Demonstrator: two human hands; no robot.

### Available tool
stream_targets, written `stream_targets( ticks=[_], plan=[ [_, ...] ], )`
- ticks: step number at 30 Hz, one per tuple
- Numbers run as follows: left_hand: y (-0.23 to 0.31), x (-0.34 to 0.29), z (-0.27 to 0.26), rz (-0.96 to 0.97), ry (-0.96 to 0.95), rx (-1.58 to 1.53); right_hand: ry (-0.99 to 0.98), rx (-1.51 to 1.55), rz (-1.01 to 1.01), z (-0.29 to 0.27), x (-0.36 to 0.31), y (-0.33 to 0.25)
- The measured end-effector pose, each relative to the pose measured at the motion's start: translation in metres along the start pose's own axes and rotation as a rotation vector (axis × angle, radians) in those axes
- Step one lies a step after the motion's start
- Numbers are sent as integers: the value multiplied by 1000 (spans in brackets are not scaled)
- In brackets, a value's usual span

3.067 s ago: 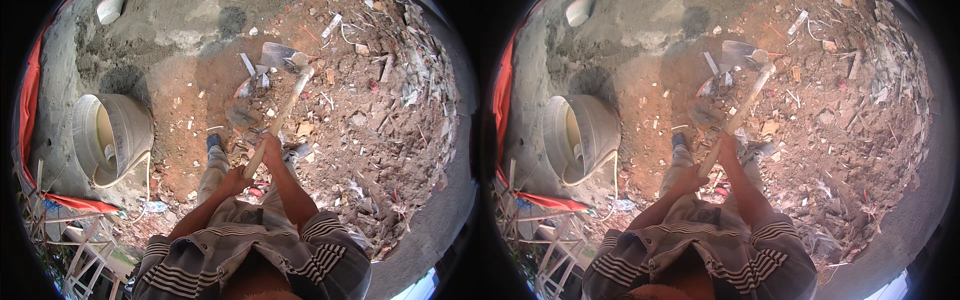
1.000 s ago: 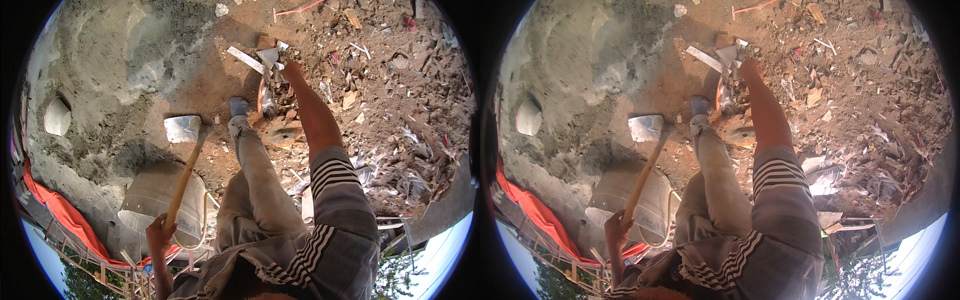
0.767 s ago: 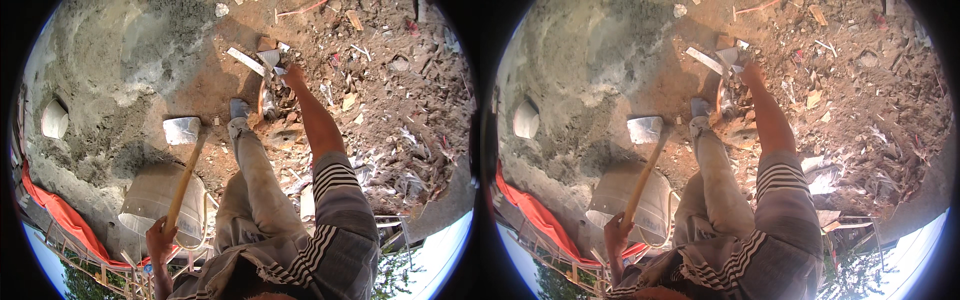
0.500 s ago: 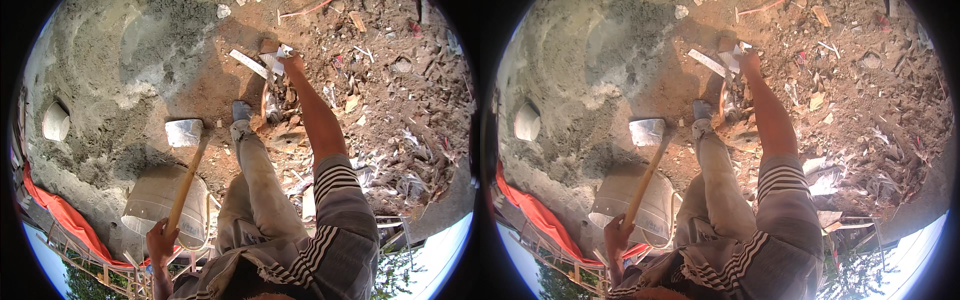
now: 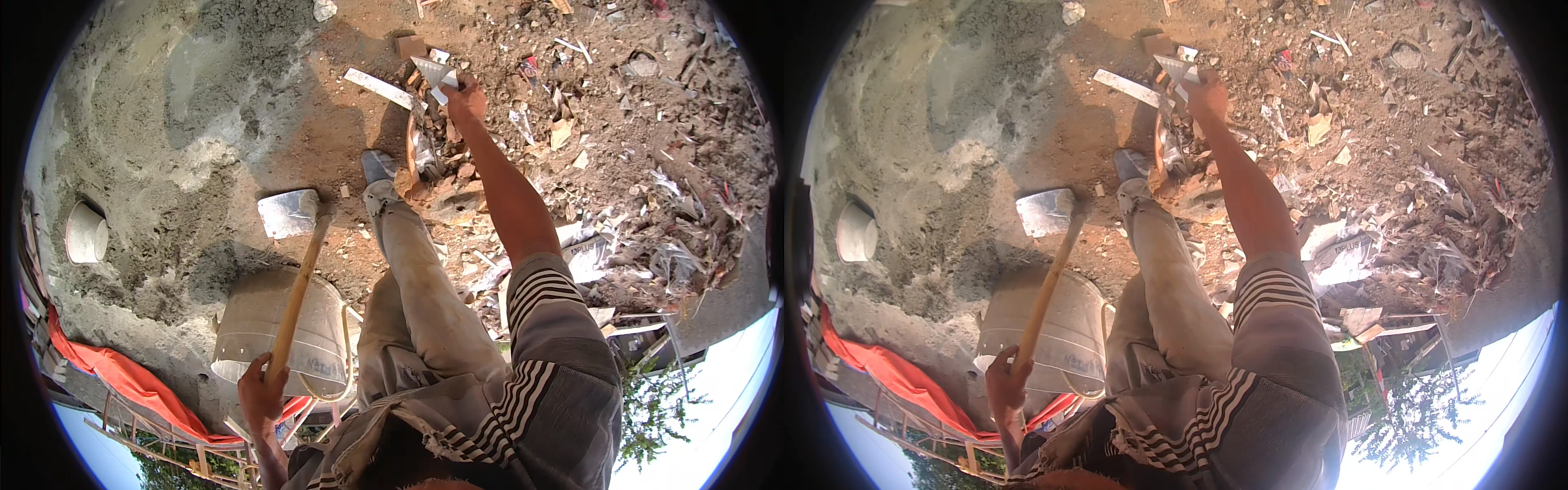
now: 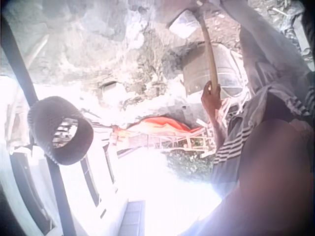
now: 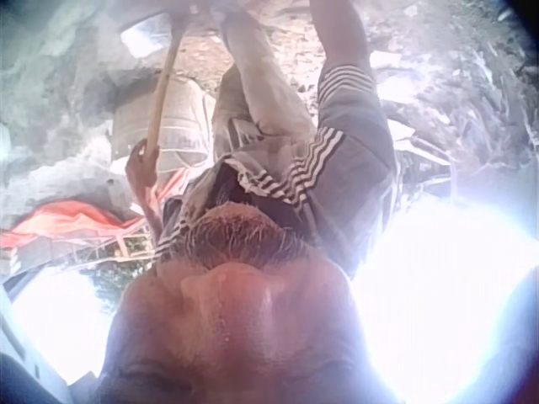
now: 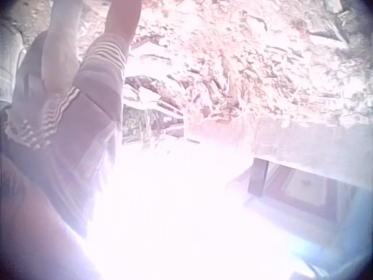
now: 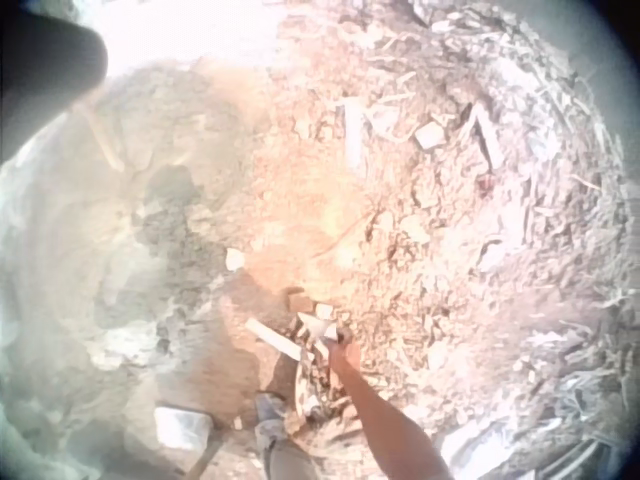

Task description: The person walks through a debris-filled room, picks up a plastic scoop, and moves outside. They use a hoe to gather rubble and debris into the scoop, then carry the filled scoop back inside. The person repeats the process of gathering debris and transporting it indoors.

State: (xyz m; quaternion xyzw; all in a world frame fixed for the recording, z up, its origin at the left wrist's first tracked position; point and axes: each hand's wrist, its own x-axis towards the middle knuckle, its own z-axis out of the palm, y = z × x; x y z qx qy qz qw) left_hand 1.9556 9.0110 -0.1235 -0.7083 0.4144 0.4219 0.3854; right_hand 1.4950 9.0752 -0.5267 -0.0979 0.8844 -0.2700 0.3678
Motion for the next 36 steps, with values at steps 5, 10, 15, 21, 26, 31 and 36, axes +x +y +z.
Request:
stream_targets(
  ticks=[5, 10, 15, 21, 26, 31, 36],
  plan=[
    [1, 3, -7, 47, -29, 43, -184, 152, 73, -120, -89, 40],
    [-2, -1, 0, 102, -15, 79, -39, -391, 267, -161, -133, 78],
    [10, -1, -7, 55, -43, 67, 7, -589, -356, -60, -105, 52],
    [13, 4, -12, -29, 14, 64, -210, -830, -414, 84, -30, 8],
    [14, 9, -19, -32, -19, 61, -438, -1088, -329, 121, 18, 6],
    [20, 11, -27, -30, -37, 65, -432, -822, -434, 97, 25, -10],
    [24, 14, -34, -64, -82, 38, -147, -724, -212, 68, 54, -47]
  ],
)
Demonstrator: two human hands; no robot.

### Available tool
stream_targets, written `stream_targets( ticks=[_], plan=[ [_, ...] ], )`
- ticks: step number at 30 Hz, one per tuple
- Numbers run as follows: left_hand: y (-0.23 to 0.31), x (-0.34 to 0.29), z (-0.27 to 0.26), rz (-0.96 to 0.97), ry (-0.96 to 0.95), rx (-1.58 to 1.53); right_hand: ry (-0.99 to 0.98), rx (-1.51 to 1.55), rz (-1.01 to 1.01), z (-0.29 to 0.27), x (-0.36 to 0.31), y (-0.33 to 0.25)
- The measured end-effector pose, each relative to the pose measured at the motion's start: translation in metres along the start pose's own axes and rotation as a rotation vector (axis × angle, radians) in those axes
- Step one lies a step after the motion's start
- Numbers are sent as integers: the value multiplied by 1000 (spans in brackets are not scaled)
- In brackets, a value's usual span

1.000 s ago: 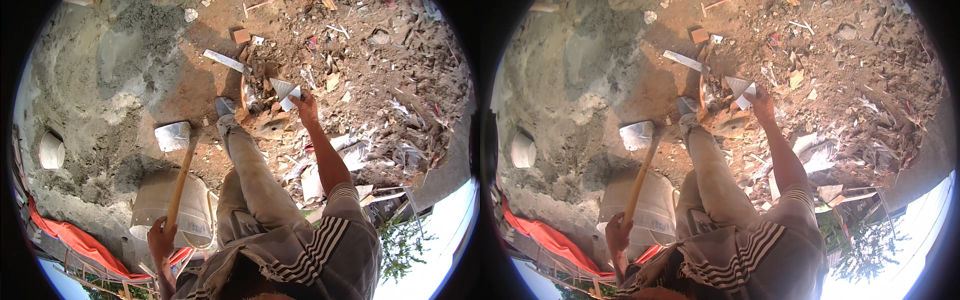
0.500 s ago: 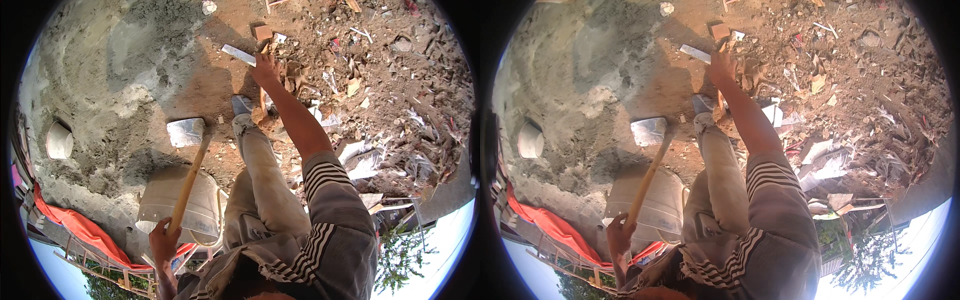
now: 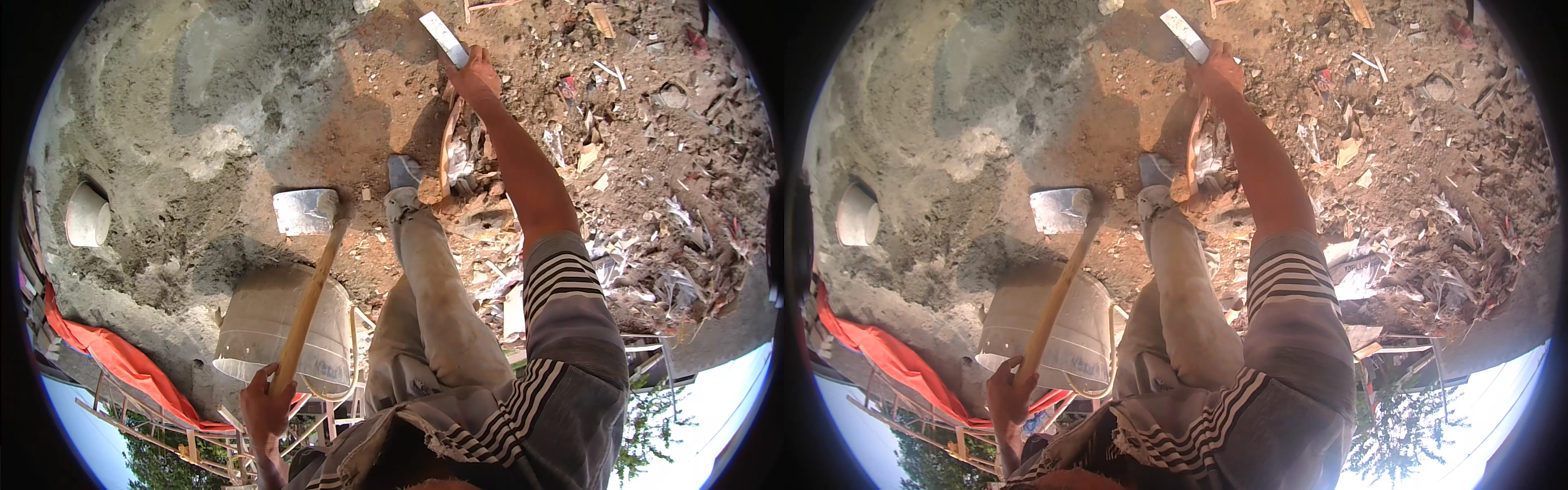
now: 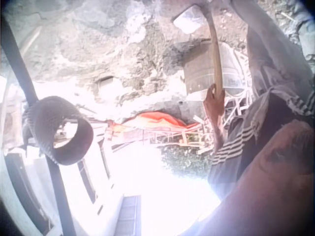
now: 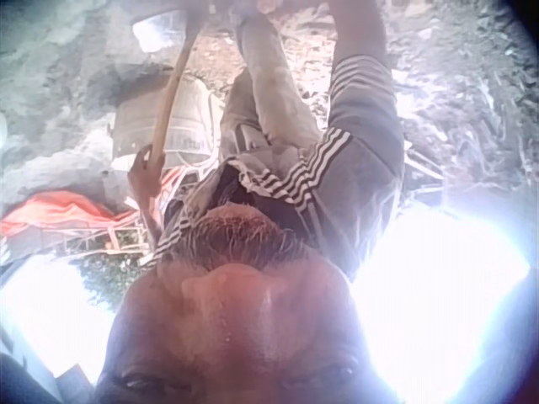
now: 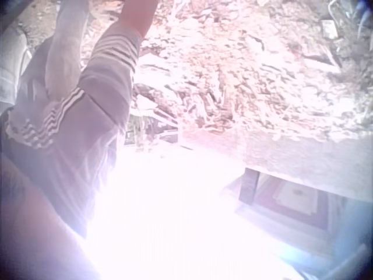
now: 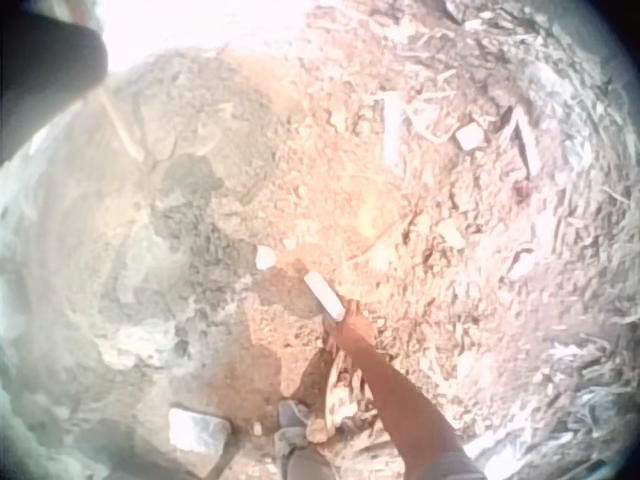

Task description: The person walks through a debris-filled room, picks up a plastic scoop, and moves outside. They use a hoe to gather rubble and debris into the scoop, then carry the filled scoop back inside. The person repeats the process of gathering debris and transporting it indoors.

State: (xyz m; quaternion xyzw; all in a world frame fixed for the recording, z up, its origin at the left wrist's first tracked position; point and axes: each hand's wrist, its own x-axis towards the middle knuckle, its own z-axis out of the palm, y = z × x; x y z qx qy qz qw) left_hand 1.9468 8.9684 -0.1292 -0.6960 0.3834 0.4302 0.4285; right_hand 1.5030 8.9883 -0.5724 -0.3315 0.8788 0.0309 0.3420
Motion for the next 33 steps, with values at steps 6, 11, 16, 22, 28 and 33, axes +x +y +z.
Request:
stream_targets(
  ticks=[6, 11, 16, 22, 28, 33],
  plan=[
    [-5, 6, -5, 34, 29, -7, 99, -97, 89, 29, 38, -4],
    [-15, 6, -3, 104, 56, 7, 66, 6, 82, 26, 2, -18],
    [-33, 9, 7, 160, 82, 55, -70, 288, 157, -12, -115, -21],
    [-79, 34, 32, 346, 182, 231, 40, 386, 201, -66, -280, 26],
    [-119, 57, 44, 522, 262, 404, 200, 669, 591, -115, -441, 125],
    [-147, 44, 67, 525, 211, 326, 291, 881, 739, -96, -608, 191]
  ],
)
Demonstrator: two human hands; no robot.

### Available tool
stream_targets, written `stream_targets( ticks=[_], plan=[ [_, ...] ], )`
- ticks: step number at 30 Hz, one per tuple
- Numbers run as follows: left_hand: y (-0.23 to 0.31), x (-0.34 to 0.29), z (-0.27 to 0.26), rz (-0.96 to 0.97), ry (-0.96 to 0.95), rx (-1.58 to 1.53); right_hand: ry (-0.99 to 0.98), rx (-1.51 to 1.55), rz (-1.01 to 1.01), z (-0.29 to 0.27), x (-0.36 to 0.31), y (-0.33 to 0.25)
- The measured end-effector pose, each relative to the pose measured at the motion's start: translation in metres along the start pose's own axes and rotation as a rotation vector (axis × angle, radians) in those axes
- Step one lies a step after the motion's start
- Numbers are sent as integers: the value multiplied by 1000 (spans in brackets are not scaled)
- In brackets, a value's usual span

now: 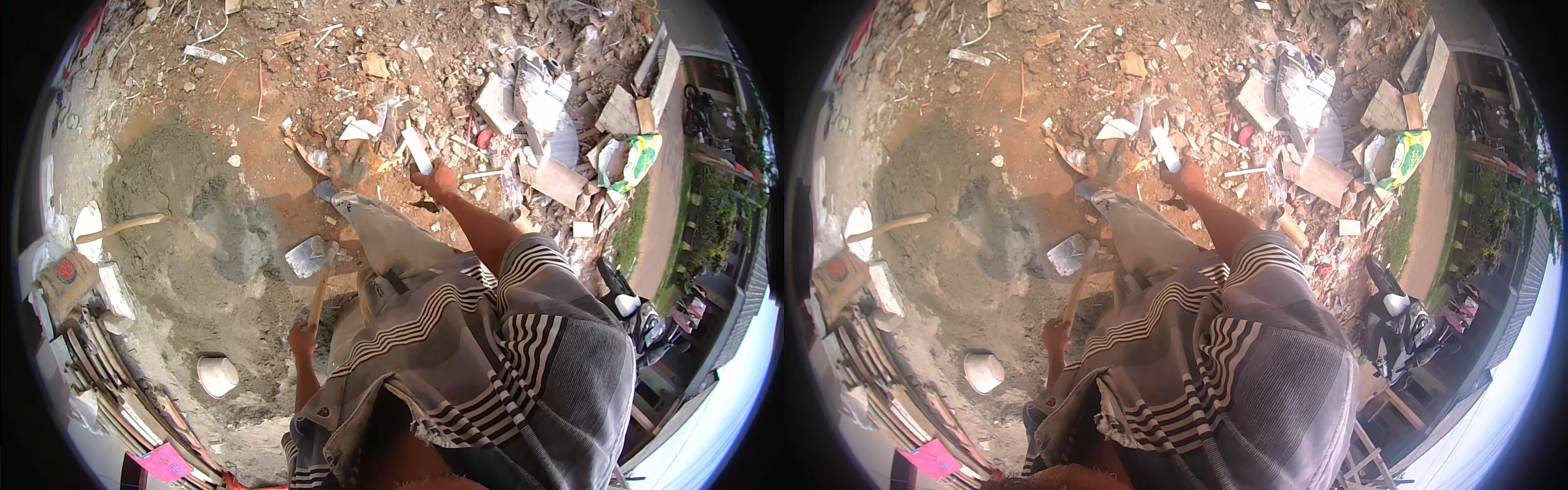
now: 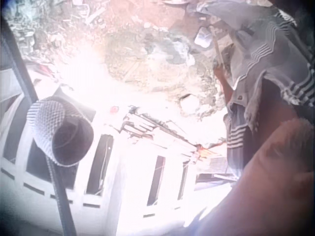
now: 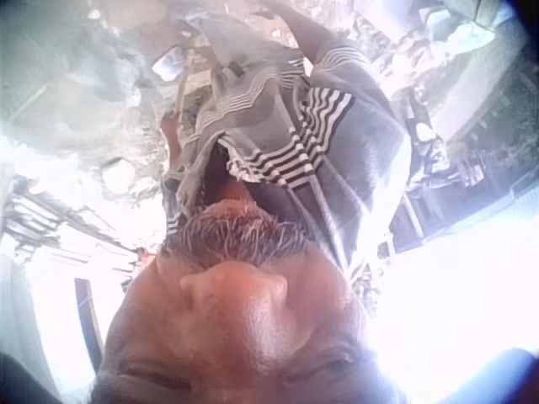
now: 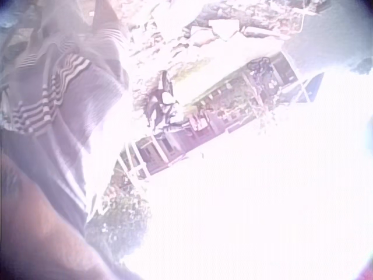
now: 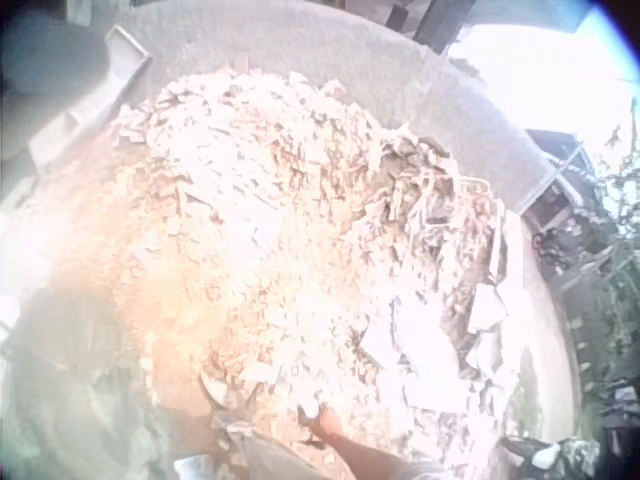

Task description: The person walks through a debris-filled room, picks up a plastic scoop, and moves outside. They use a hoe to gather rubble and debris into the scoop, then carry the filled scoop back inside. The person repeats the process of gathering debris and transporting it indoors.

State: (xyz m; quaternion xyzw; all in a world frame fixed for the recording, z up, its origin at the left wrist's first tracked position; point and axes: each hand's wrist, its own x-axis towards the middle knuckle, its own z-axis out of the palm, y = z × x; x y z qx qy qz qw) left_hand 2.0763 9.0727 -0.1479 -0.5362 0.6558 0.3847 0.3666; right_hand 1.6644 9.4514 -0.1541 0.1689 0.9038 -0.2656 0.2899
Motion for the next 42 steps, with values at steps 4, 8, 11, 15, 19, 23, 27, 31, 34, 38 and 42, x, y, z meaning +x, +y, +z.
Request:
stream_targets(
  ticks=[4, 8, 11, 15, 19, 23, 27, 31, 34, 38, 42],
  plan=[
    [8, -21, 18, 327, 230, 449, 117, 78, 264, -60, -64, 110],
    [17, -30, 10, 419, 236, 765, 239, 257, 408, -99, -121, 211],
    [23, -29, -20, 645, 74, 871, 259, 382, 516, -118, -149, 259],
    [43, -48, -18, 501, 113, 783, 303, 356, 554, -140, -169, 294],
    [91, -64, 5, 484, 107, 744, 272, 479, 540, -169, -153, 312],
    [164, -62, 22, 506, 98, 708, 358, 524, 484, -206, -118, 320],
    [241, -58, 43, 563, 71, 675, 397, 561, 464, -248, -81, 313],
    [306, -65, 78, 612, 41, 613, 525, 730, 376, -276, -59, 307],
    [343, -78, 111, 641, 14, 578, 561, 820, 356, -281, -53, 315],
    [379, -96, 140, 664, -7, 529, 528, 878, 534, -260, -45, 346],
    [399, -108, 157, 667, -27, 495, 522, 1069, 613, -229, -20, 394]
  ],
)
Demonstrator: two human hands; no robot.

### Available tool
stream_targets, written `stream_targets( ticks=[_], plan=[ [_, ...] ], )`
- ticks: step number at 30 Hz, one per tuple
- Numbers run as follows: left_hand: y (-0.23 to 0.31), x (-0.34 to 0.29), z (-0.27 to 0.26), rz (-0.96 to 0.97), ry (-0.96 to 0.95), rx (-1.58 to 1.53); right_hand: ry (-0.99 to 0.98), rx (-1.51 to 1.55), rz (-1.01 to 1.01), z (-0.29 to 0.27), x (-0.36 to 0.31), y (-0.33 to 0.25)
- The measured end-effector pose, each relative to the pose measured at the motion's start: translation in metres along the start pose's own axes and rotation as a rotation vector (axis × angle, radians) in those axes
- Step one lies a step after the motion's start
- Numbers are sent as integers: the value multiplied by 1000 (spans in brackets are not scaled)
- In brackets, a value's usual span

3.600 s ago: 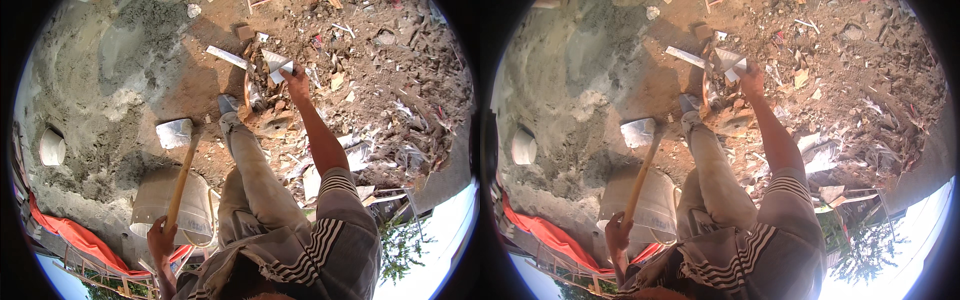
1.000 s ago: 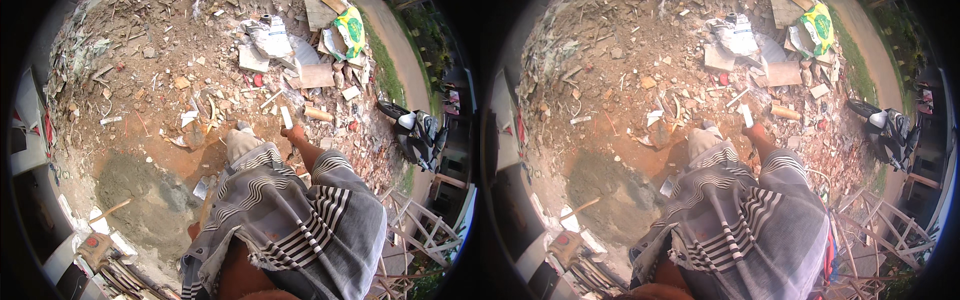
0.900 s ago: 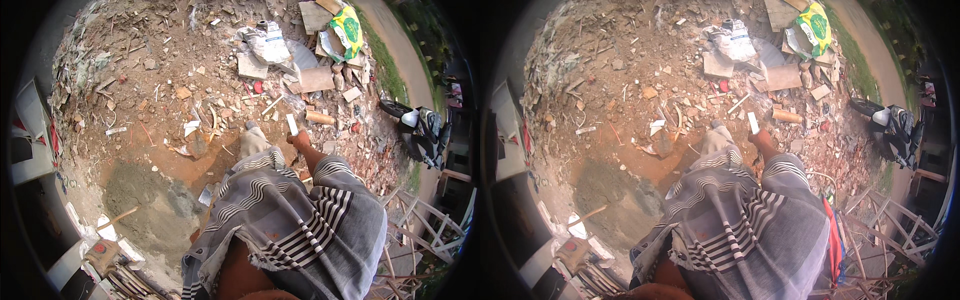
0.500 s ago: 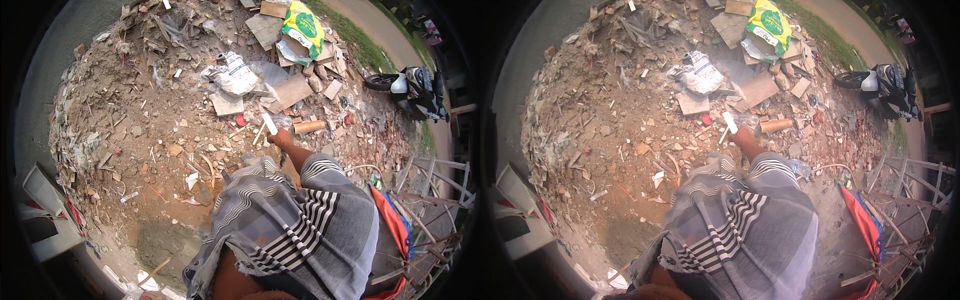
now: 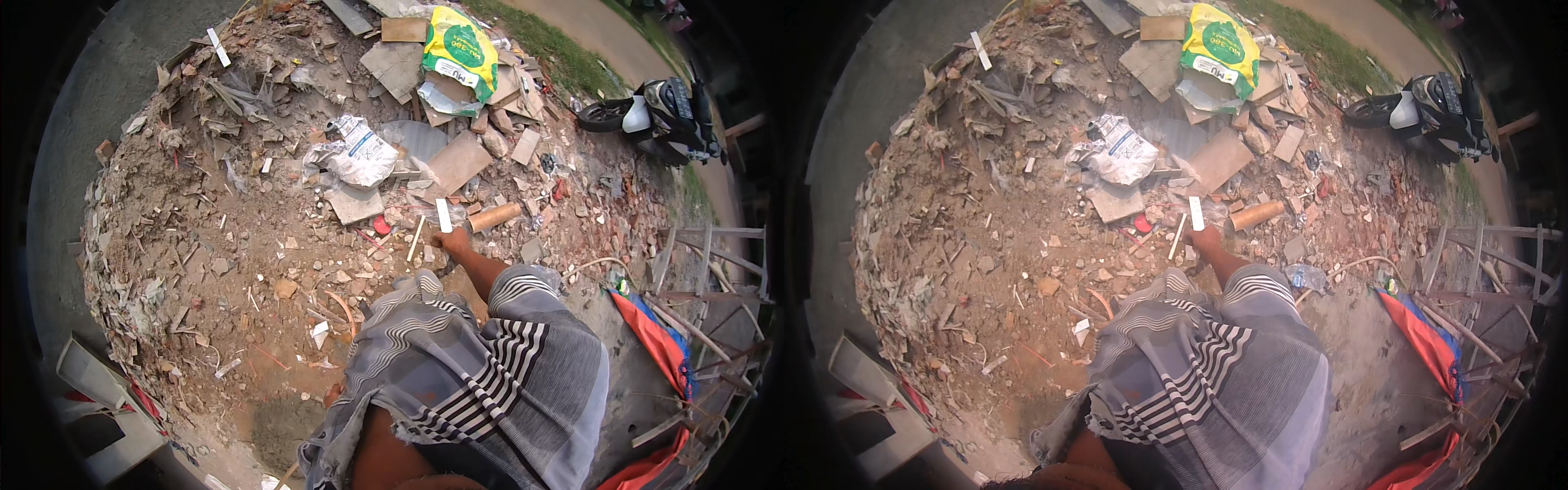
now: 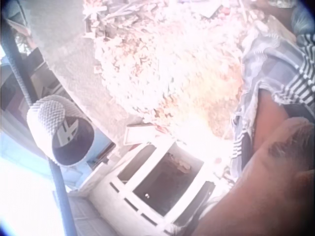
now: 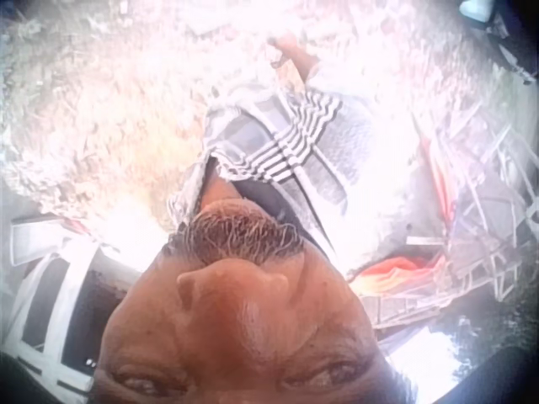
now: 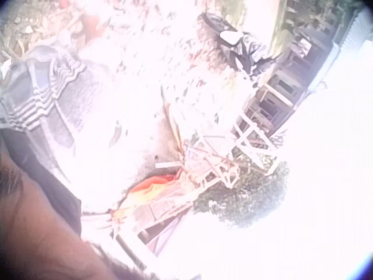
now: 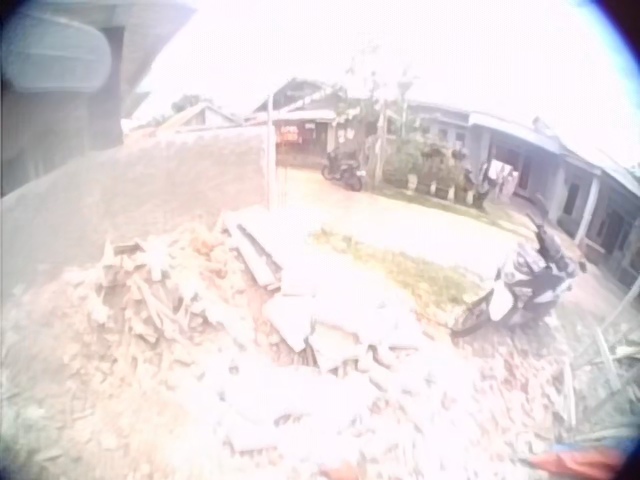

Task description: The person walks through a debris-filled room, picks up a plastic scoop, and moves outside. They use a hoe to gather rubble and debris into the scoop, then carry the filled scoop back inside. The person repeats the process of gathering debris and transporting it indoors.

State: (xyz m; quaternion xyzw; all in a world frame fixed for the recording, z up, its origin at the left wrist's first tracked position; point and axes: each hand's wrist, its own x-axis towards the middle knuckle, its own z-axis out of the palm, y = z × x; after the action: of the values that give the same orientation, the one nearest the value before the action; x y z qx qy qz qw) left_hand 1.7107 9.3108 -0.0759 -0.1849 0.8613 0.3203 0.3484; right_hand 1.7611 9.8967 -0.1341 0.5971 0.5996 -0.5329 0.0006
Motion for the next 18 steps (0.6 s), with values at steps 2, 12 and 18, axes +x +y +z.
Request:
stream_targets(
  ticks=[2, 12, 18],
  plan=[
    [8, 1, 5, -9, -6, -2, 69, 55, -35, 4, 30, 3],
    [11, 3, 33, -45, -36, 77, 83, 1076, -446, -130, 111, -342],
    [-8, -1, 21, -70, -31, 89, 200, 1011, -560, -135, 78, -452]
  ],
)
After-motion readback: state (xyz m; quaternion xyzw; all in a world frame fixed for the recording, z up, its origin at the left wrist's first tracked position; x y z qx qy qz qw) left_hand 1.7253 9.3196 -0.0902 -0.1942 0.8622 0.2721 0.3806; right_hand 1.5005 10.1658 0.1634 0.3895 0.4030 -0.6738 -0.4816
